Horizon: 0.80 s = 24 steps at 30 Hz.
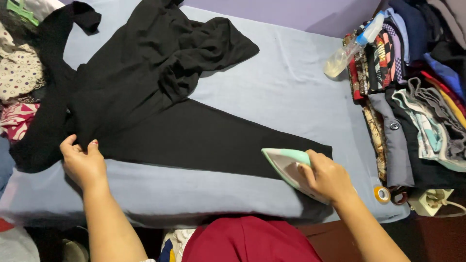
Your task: The person is ironing a black long-sleeved shirt on an ironing board.
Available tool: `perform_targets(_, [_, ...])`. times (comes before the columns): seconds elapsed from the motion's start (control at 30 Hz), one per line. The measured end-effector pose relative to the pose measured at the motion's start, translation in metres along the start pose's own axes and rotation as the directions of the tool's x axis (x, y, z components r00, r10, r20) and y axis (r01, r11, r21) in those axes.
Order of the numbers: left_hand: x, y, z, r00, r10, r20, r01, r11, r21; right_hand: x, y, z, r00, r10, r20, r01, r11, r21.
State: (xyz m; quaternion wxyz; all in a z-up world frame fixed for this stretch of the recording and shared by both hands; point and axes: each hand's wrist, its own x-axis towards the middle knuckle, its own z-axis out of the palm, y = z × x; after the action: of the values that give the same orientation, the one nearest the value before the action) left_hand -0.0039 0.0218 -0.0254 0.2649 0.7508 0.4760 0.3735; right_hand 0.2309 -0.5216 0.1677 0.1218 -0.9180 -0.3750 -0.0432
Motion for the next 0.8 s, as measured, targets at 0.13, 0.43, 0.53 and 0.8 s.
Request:
perform_targets(0.13, [-0.001, 0.002, 0.001, 1.000, -0.005, -0.006, 0.005, 0.999, 0.048, 0.021, -0.003, 0.017, 0.996, 0.077, -0.048, -0.078, 0.997, -0.017])
perform_targets(0.43, [0.000, -0.016, 0.005, 0.999, 0.048, -0.020, -0.045, 0.994, 0.097, 0.100, -0.019, 0.047, 0.997, 0.035, -0.072, -0.034, 0.999, 0.005])
perform_targets(0.53, [0.000, -0.020, 0.006, 0.999, 0.044, -0.014, -0.043, 0.996, 0.078, 0.092, 0.018, 0.039, 0.992, 0.074, -0.098, -0.076, 0.997, -0.013])
perform_targets(0.8, [-0.003, -0.027, 0.010, 0.997, 0.078, -0.022, -0.074, 0.987, 0.145, 0.034, 0.094, -0.001, 0.999, -0.015, -0.038, 0.013, 0.998, -0.067])
